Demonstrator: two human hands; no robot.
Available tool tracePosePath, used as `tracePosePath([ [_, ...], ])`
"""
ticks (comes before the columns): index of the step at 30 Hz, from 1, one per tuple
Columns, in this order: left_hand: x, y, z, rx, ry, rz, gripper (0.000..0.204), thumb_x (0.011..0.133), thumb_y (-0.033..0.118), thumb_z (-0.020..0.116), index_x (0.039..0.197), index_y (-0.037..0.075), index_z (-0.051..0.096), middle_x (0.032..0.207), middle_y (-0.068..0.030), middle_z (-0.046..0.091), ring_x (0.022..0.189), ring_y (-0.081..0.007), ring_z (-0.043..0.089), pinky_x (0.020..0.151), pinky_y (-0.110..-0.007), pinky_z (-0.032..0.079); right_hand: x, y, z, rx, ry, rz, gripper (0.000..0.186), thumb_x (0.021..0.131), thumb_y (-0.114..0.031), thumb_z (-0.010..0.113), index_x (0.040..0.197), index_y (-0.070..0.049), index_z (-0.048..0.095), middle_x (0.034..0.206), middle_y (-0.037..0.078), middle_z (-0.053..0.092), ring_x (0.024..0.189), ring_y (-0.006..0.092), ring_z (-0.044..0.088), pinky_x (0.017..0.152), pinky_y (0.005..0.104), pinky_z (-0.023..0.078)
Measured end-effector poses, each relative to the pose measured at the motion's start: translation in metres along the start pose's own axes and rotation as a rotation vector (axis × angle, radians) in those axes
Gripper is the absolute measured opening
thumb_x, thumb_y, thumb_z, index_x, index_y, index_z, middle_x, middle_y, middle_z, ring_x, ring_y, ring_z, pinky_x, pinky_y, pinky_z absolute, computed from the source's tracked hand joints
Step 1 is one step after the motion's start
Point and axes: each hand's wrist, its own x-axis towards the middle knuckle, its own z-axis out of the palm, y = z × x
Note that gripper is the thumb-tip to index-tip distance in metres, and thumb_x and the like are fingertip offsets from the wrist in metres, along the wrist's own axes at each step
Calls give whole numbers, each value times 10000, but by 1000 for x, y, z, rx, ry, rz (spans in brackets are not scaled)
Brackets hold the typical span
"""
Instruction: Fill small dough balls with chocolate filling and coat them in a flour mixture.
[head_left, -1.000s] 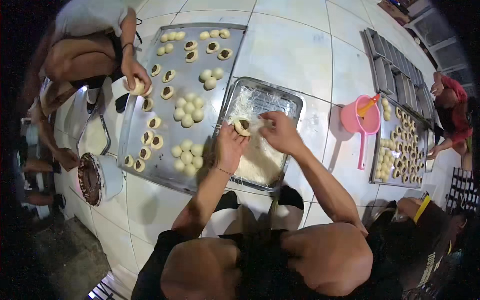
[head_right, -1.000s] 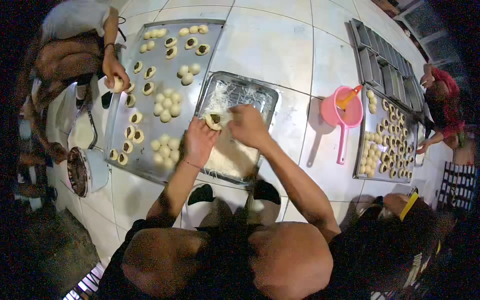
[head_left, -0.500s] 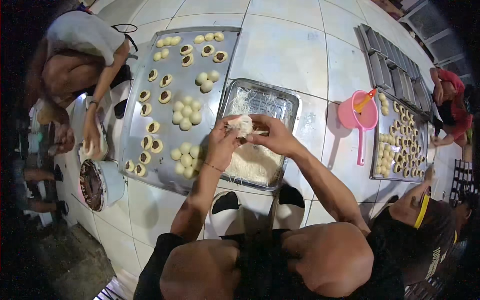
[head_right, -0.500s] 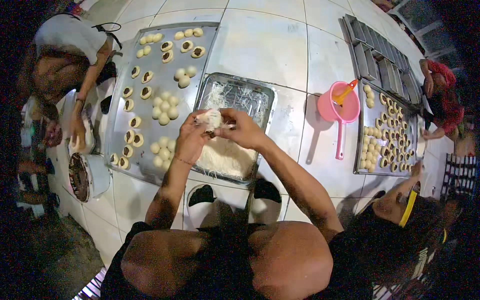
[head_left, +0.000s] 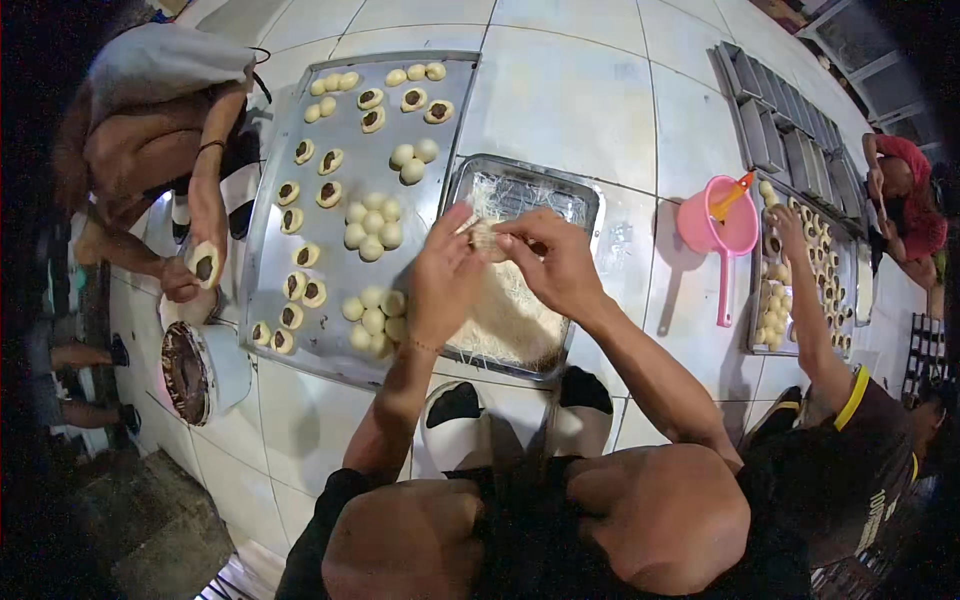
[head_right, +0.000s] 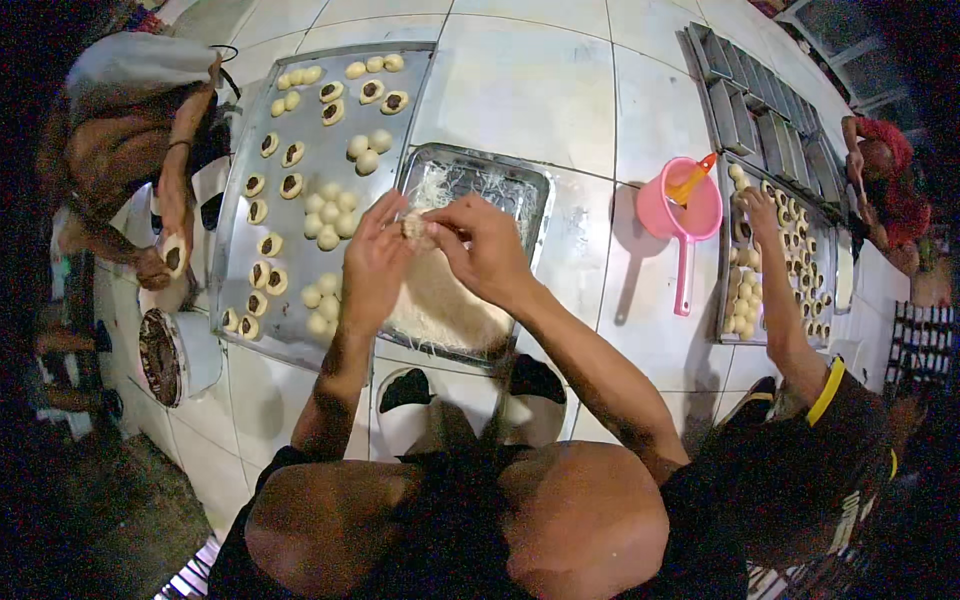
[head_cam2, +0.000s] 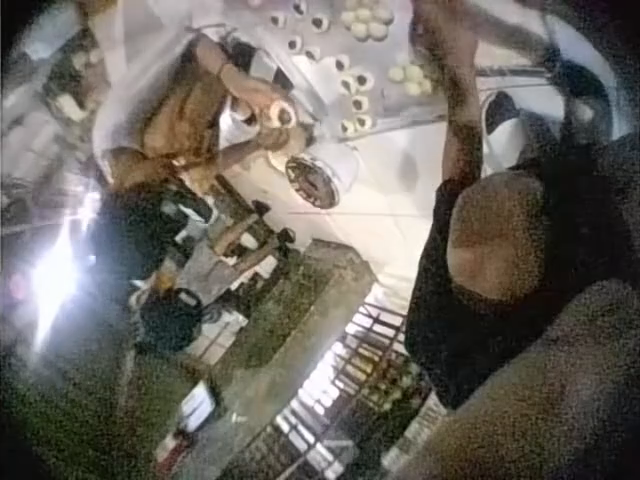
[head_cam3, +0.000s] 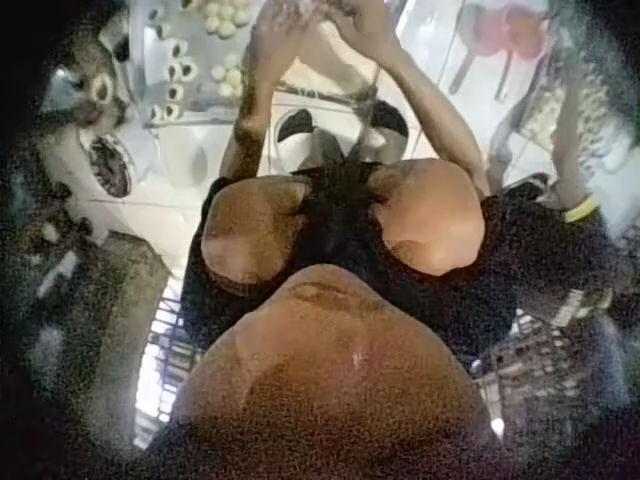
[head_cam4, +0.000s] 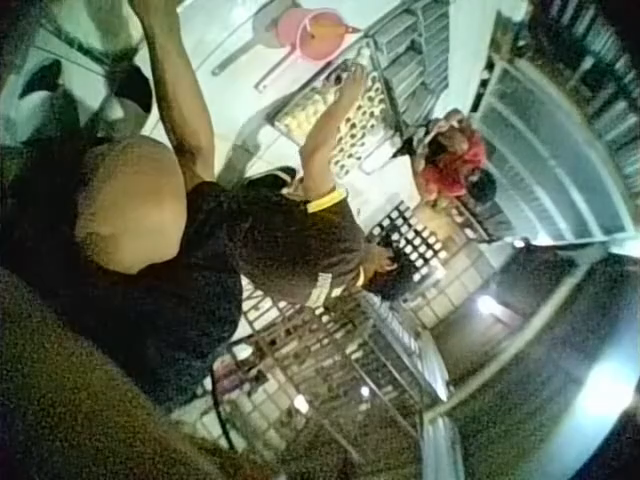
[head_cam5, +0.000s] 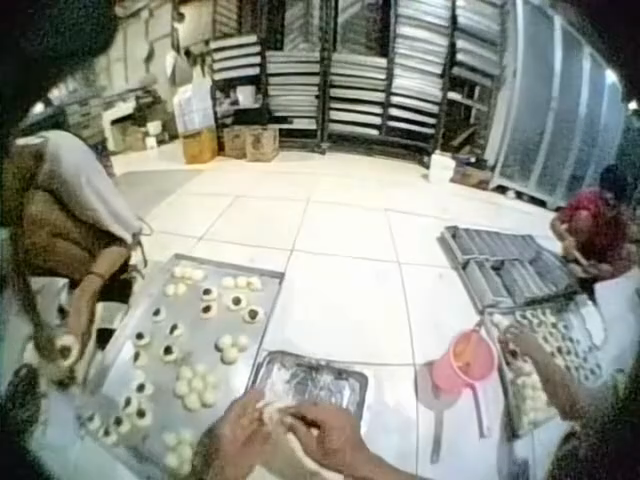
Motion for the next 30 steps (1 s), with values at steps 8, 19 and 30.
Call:
tracePosePath([
  [8, -4, 17, 13, -214, -37, -154, 626, 899, -86, 506, 1489, 18, 324, 1443, -196, 453, 1175, -206, 532, 1020, -315, 417, 2, -15, -5, -204, -82, -79, 203, 813, 35, 672, 1013, -2, 690, 907, 89, 621, 681, 164, 556, 603, 256, 453],
  [19, -1, 29, -6, -235, 51, -405, 432, 917, 0, 561, 1337, -27, 462, 1222, -135, 573, 1022, -178, 578, 937, -281, 465, 8, -45, -13, -115, -79, -82, 147, 843, 31, 647, 988, 27, 671, 935, 87, 636, 701, 146, 551, 620, 241, 470],
  [30, -6, 24, -9, -385, 46, -288, 334, 951, 34, 525, 1280, -20, 514, 1096, -121, 625, 921, -152, 589, 830, -242, 489, 12, -49, -20, 117, -134, 124, 112, 871, 41, 618, 965, 23, 675, 932, 84, 637, 756, 142, 577, 655, 227, 506],
])
